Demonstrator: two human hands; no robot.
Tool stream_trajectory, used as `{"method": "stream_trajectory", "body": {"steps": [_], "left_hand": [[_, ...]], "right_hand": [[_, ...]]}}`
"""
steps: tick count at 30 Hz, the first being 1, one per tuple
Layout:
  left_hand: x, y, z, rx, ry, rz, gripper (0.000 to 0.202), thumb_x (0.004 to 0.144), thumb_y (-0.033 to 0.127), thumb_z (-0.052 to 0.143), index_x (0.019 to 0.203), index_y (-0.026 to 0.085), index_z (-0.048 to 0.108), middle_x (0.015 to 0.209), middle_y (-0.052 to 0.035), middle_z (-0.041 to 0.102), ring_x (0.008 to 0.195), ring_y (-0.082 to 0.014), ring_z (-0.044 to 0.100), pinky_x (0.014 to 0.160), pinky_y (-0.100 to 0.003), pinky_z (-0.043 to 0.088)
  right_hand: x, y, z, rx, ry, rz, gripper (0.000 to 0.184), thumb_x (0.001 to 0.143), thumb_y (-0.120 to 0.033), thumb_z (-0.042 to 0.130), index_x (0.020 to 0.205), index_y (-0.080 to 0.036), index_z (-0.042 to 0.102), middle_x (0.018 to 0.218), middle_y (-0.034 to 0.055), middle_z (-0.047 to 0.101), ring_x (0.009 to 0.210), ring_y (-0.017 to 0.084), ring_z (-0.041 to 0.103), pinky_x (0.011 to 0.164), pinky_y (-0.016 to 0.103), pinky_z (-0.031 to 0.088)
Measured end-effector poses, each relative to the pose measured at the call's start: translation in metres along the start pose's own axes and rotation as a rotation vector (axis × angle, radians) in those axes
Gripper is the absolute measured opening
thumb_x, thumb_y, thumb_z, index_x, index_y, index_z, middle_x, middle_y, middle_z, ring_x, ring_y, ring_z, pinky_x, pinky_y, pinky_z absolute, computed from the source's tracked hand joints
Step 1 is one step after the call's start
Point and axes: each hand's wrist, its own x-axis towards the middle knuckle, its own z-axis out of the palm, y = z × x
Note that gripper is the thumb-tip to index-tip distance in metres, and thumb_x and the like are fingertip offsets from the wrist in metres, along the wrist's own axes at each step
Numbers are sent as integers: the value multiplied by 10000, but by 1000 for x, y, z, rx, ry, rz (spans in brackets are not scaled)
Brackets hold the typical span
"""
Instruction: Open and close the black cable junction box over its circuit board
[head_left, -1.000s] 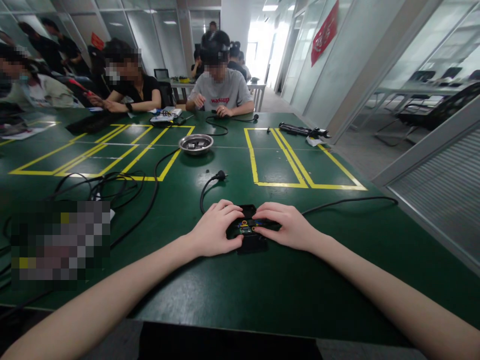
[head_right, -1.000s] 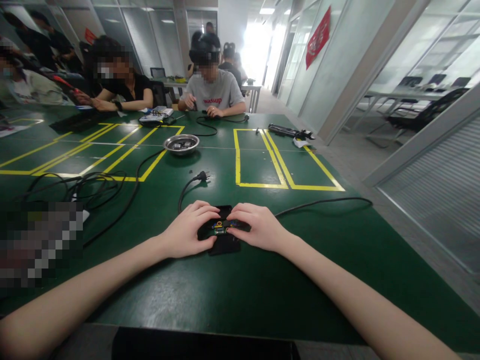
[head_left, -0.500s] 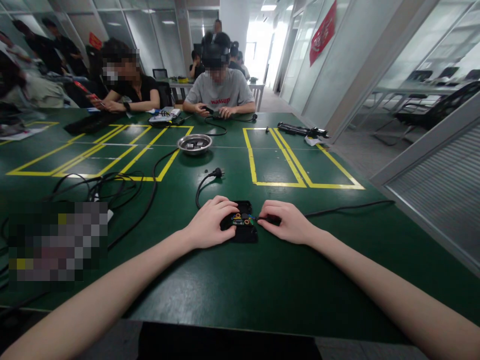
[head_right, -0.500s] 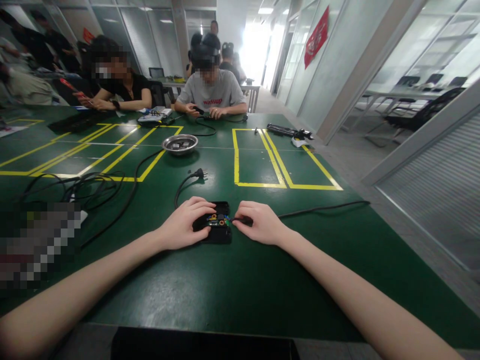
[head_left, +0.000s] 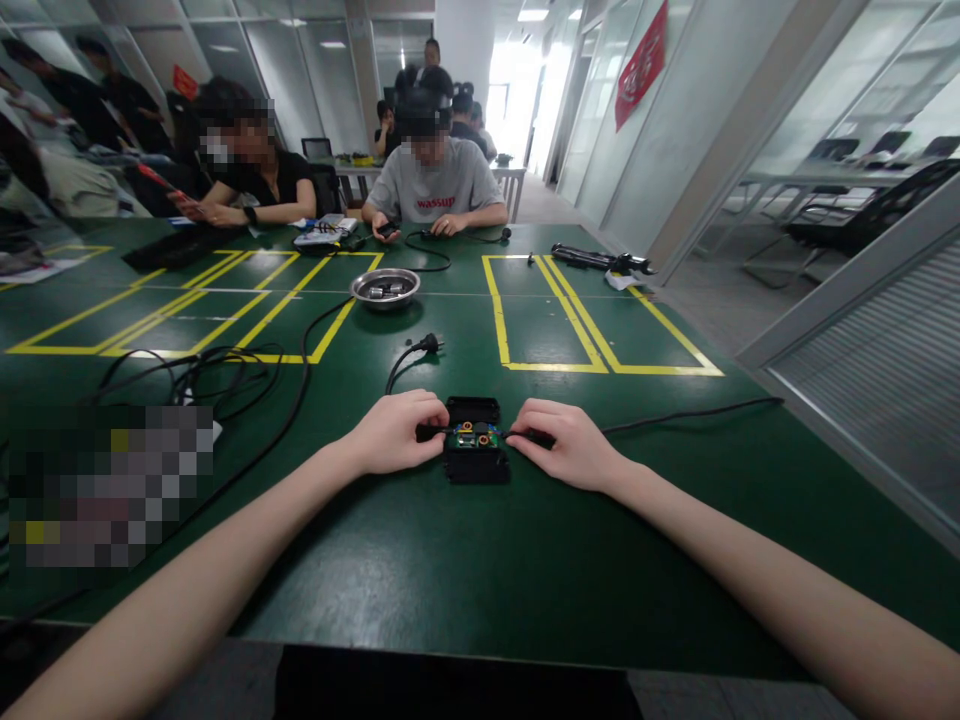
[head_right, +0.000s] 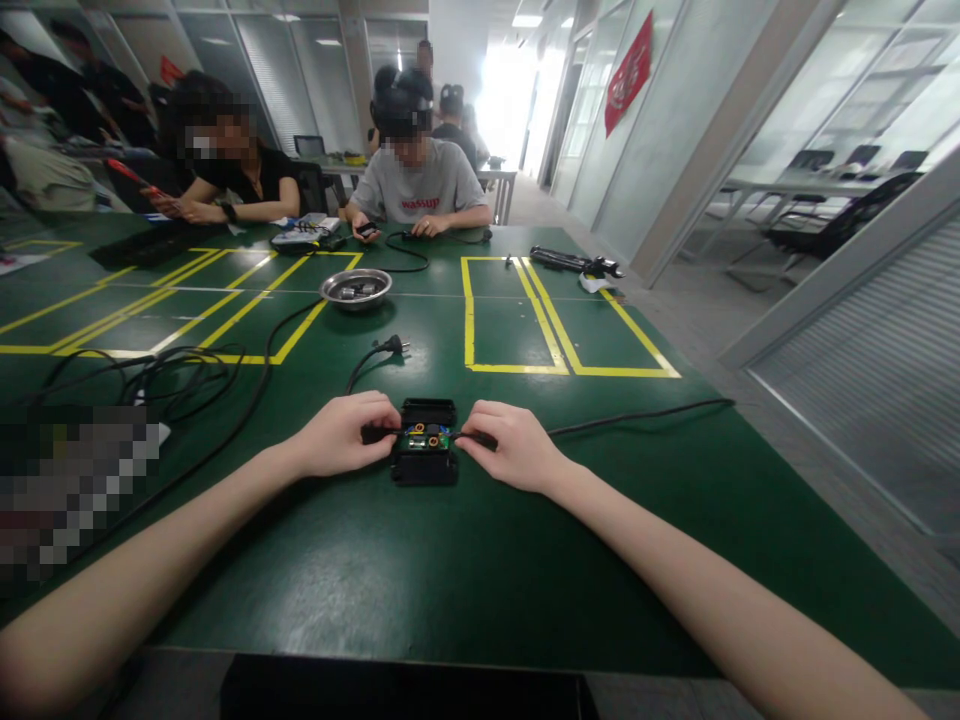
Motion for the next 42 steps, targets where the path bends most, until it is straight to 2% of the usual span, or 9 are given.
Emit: {"method": "stream_trajectory", "body": {"steps": [3,6,11,14,21,27,31,35,42], "left_hand": [[1,4,-4,-78,31,-14,47,802,204,599,821,181,635,747,6,592,662,-129,550,613,-228,425],[1,10,-9,-198,23,-28,51,779,217,584,776,170,603,689,29,538,601,-103,486,573,-211,383],[0,15,-12,-326,-144,-43,55,700,201,595,687,167,553,595,59,470,532,-79,405,519,-198,316],[0,13,-10,-316,-174,-67,62,685,198,603,671,167,551,577,63,453,526,-79,390,513,-200,296],[2,9,-7,-246,-104,-94,59,725,203,603,696,164,569,625,49,490,544,-85,423,533,-199,319],[1,7,-5,-257,-128,-66,29,723,183,615,719,160,599,638,42,513,554,-89,440,538,-201,337],[1,6,-6,-263,-139,-80,24,724,179,622,719,159,610,636,42,515,560,-92,449,544,-200,354],[1,4,-4,-284,-156,-96,29,720,182,635,730,157,624,624,45,516,562,-92,454,546,-199,359],[1,3,-4,-326,-180,-112,56,744,192,638,713,155,609,610,52,508,556,-86,448,543,-196,347]], "right_hand": [[0,-2,-2,24,67,-2,167,981,-263,615,849,-190,686,830,46,672,681,151,628,605,269,487],[0,-6,-5,61,126,-64,149,981,-260,623,870,-186,690,826,49,675,639,134,599,566,255,472],[-1,-9,-7,121,-9,-167,143,983,-259,610,887,-186,689,832,50,676,595,121,569,550,258,461],[0,-9,-6,100,-44,-139,162,987,-262,600,875,-185,689,830,51,677,619,128,590,569,259,472],[1,-6,-5,-12,20,-100,178,977,-273,596,856,-183,689,836,58,694,708,154,659,621,266,504],[1,-7,-7,-41,-2,-116,206,991,-250,554,864,-175,698,781,46,697,650,139,644,595,253,477],[1,-6,-5,-69,-20,-90,294,1020,-242,485,827,-177,697,745,45,696,604,127,611,581,249,441],[1,-4,-4,-78,-53,-67,301,1016,-245,486,812,-175,696,725,41,694,583,123,596,576,246,420],[1,-5,-2,-135,-83,-15,308,999,-244,497,758,-182,678,723,51,687,677,161,630,640,270,436]]}}
